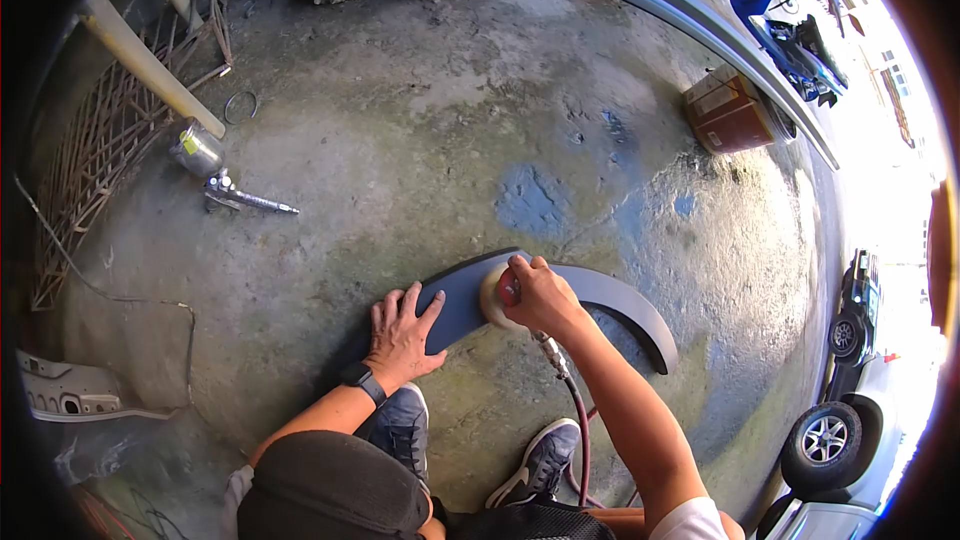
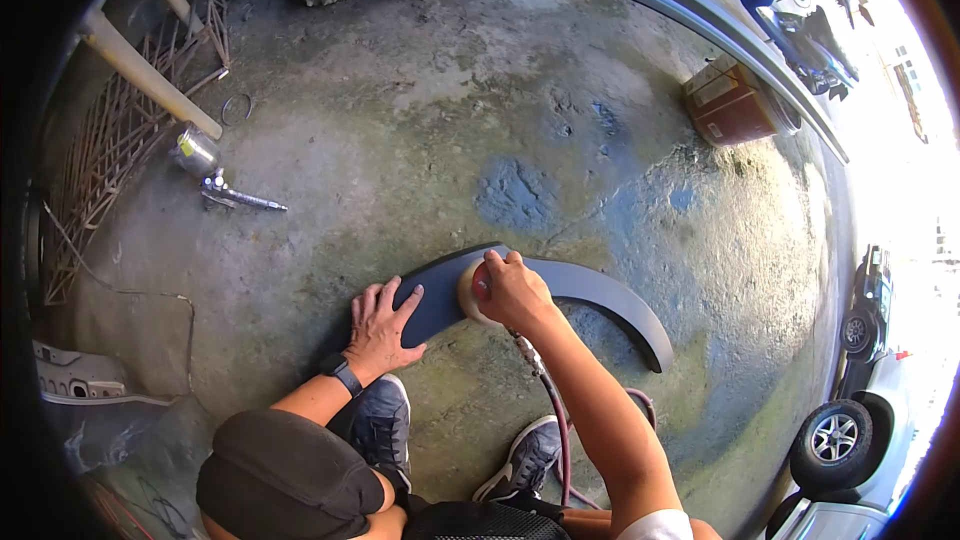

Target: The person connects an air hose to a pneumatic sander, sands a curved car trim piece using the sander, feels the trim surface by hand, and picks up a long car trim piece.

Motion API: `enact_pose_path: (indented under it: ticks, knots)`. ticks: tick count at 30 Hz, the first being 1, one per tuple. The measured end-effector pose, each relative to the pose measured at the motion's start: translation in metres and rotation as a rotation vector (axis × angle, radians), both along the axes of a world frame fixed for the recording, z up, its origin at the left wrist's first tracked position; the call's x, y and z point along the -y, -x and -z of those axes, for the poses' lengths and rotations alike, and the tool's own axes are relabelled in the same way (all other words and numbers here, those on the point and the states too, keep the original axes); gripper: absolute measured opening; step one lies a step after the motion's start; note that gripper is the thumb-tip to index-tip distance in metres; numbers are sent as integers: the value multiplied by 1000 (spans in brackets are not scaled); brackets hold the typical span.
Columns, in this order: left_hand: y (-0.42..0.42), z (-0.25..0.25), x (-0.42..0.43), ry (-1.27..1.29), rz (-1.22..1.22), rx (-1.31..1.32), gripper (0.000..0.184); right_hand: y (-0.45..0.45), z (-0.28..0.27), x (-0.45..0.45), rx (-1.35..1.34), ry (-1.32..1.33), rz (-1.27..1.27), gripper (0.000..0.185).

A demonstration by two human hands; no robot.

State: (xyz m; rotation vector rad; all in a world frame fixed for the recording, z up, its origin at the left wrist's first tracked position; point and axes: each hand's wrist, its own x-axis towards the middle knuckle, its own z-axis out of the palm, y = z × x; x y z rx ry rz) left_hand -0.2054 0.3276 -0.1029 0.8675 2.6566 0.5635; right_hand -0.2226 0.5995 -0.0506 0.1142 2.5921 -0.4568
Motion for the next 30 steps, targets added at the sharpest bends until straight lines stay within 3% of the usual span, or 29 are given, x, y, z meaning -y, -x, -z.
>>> enact_pose_path:
  ticks: [10, 18, 30]
  knots:
    - [0, -1, 1, -21, -15, 3, 92, 7, -6, 14, 18, 33, -17, 56]
    - [0, -4, -1, -5, -6, -5, 91, 19, 0, 13, 51, 5, -9, 70]
    - [-1, -2, 0, -5, -10, -4, 92, 17, 3, -26, 27, -62, 88, 64]
